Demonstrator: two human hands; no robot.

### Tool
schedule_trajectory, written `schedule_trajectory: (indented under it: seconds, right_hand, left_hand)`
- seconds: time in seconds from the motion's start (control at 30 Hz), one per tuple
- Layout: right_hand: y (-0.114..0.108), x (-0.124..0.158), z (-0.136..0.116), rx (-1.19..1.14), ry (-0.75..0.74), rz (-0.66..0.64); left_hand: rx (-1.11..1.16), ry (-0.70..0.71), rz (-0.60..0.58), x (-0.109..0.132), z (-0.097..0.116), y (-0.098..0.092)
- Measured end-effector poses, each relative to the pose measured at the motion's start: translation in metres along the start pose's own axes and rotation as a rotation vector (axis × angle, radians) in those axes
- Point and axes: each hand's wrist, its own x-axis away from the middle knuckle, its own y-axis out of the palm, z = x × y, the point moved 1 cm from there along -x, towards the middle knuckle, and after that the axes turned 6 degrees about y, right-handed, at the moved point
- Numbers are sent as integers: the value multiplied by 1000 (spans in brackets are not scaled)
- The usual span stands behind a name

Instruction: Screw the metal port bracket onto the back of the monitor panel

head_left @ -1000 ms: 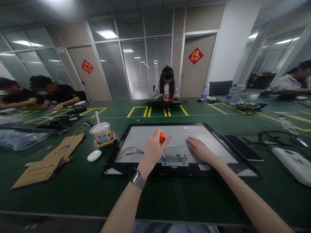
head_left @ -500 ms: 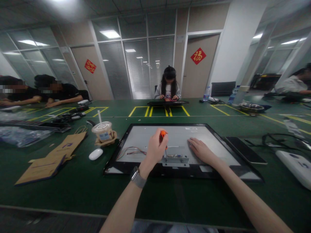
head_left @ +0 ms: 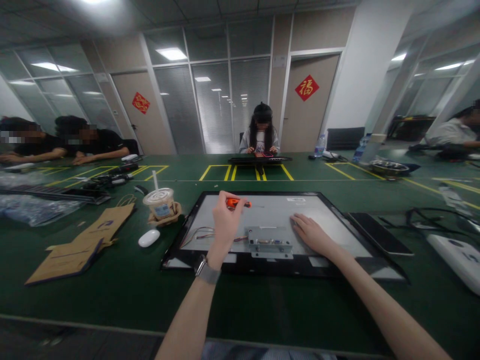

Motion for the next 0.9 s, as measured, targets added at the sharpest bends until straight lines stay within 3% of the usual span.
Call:
schedule_trajectory:
  seconds: [0.1,0.2,0.33,0.47,0.67,0.7,0.8,0.9]
  right_hand:
    - [0,0,1,-9,3,3]
    - [-1,0,0,-28,4,11]
    - [-12,1,-7,-114,-8,4]
    - [-34,6,-22,-347,-17,-109]
    - [-51,13,-36,-471,15,-301]
    - [-52,13,-37,-470,19,-325]
    - [-54,13,-39,-492,-28,-369]
    - [-53,13,-40,-507,-68,-373]
  left_hand:
    - [-258,-32,-84,-6,-12,-4]
    - [-516,-64,-262,-9,-30,-7]
    - [-601,-91,-347,-6,-51,-18]
    - [-664,-148,-439,-2,-66,-27]
    - [-578,-87,-576,-7,-58,-22]
    - [-515,-59,-631,-7,-54,-21]
    - [-231,-46,-963,-3,-43,-15]
    - [-212,-68,-1078,3,-40,-8]
